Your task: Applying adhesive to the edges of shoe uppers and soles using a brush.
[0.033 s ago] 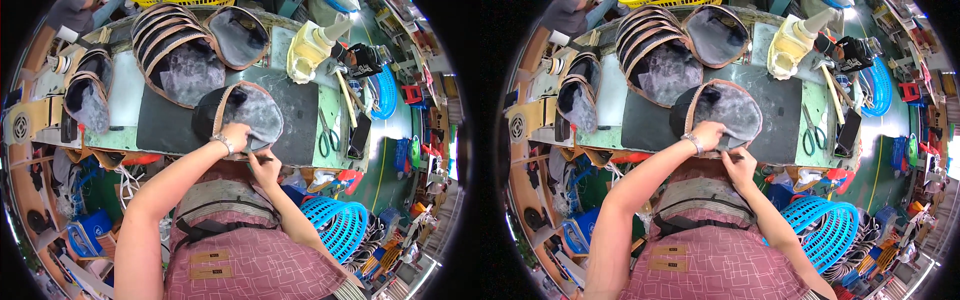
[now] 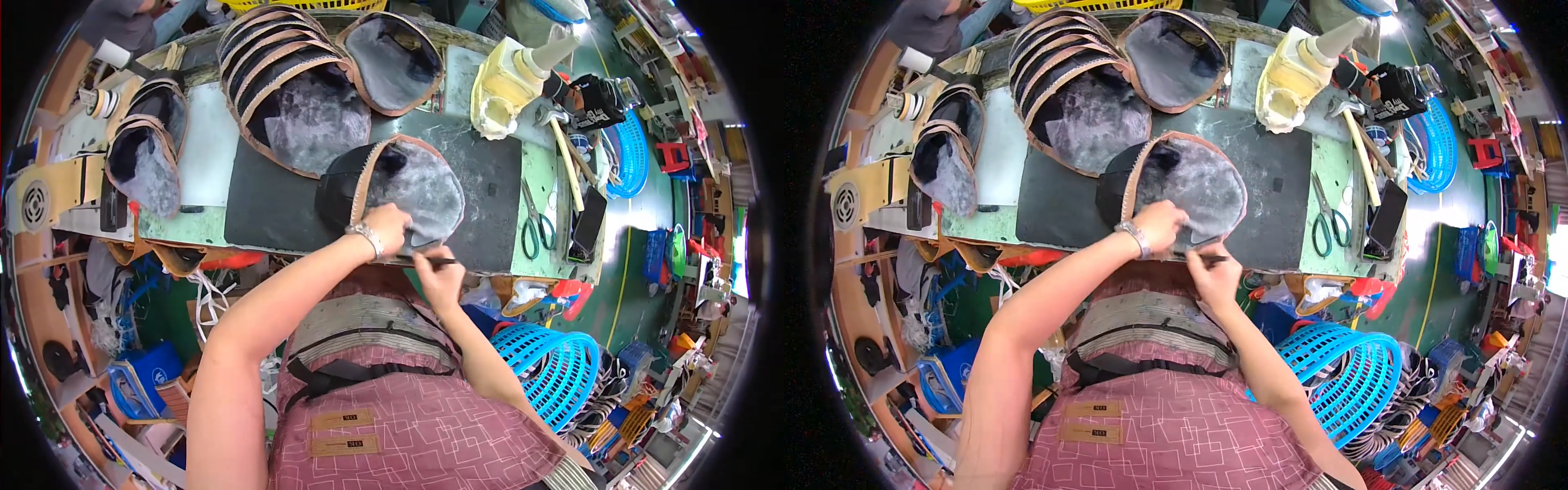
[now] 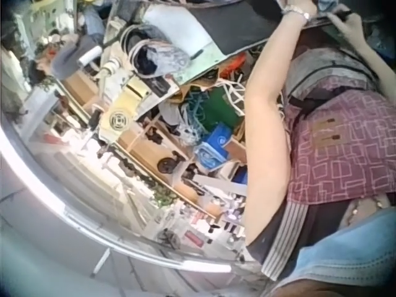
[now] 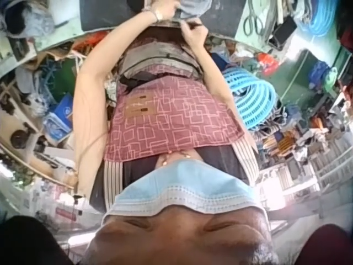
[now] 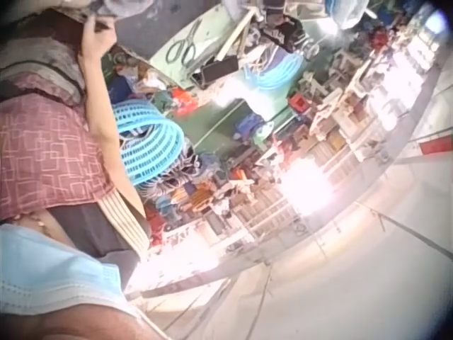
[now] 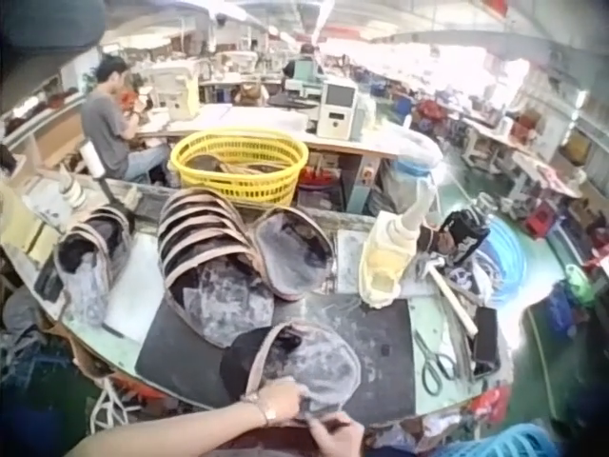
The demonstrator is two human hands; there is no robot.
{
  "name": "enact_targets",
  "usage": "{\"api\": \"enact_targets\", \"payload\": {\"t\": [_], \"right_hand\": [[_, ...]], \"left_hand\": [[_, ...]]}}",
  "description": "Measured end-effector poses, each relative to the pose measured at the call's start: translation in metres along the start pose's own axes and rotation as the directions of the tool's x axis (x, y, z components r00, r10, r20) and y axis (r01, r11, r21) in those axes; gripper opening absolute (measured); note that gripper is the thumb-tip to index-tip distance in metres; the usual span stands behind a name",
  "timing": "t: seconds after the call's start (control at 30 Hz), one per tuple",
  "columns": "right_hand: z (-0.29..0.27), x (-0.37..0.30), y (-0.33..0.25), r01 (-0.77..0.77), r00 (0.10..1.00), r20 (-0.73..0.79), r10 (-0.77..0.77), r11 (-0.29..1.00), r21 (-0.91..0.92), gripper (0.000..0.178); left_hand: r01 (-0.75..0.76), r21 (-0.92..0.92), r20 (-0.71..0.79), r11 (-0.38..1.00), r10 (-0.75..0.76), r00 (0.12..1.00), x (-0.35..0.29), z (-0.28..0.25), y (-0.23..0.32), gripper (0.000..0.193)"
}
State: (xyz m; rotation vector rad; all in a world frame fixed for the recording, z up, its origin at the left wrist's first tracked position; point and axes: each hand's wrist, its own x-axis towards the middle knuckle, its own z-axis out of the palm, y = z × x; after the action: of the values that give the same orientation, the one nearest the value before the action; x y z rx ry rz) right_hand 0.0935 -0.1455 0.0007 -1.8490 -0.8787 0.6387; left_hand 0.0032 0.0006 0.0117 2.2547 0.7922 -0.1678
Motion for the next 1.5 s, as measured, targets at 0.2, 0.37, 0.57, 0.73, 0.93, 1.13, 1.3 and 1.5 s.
{"api": "enact_targets", "payload": {"t": [0.2, 0.37, 0.57, 0.73, 0.93, 1.13, 1.3, 1.5], "right_hand": [[-0.024, 0.034, 0.004, -0.366, 0.926, 0.281, 0.253, 0.411, 0.835, 0.016], [-0.006, 0.055, 0.022, -0.509, 0.849, 0.488, 0.2, 0.554, 0.659, 0.019], [0.025, 0.034, 0.02, -0.468, 0.778, 0.618, 0.115, 0.762, 0.447, 0.011], [0.029, 0.03, 0.006, -0.387, 0.758, 0.648, 0.077, 0.853, 0.351, 0.016], [0.028, 0.0, -0.026, 0.329, 0.921, 0.212, -0.328, 0.944, 0.032, 0.017], [0.023, -0.01, -0.029, 0.313, 0.891, 0.369, -0.264, 0.947, -0.079, 0.018], [-0.045, 0.029, -0.071, -0.041, 0.941, 0.308, -0.141, 0.855, 0.516, 0.013], [-0.104, 0.176, -0.078, 0.251, 0.967, -0.127, -0.22, 0.899, 0.359, 0.016]], "left_hand": [[-0.225, 0.562, -0.18, 0.796, 0.383, 0.906, -0.03, 0.032, 0.0, 0.021], [0.055, 0.247, -0.318, 0.968, 0.027, 0.948, -0.047, 0.03, 0.0, 0.027], [0.186, -0.176, -0.532, 0.967, -0.253, 0.808, -0.076, 0.051, -0.023, 0.015], [0.371, -0.419, -0.293, 0.828, -0.51, 0.809, -0.073, 0.035, -0.03, 0.026], [0.531, -0.343, -0.101, 0.775, -0.592, 0.799, -0.055, 0.03, -0.028, 0.029], [0.409, -0.498, -0.258, 0.765, -0.581, 0.772, -0.049, 0.05, -0.025, 0.024], [-0.02, -0.155, -0.58, 0.988, -0.075, 0.811, -0.083, 0.072, -0.002, 0.014], [0.023, -0.423, -0.605, 0.906, -0.301, 0.737, -0.097, 0.078, -0.015, 0.038]]}}
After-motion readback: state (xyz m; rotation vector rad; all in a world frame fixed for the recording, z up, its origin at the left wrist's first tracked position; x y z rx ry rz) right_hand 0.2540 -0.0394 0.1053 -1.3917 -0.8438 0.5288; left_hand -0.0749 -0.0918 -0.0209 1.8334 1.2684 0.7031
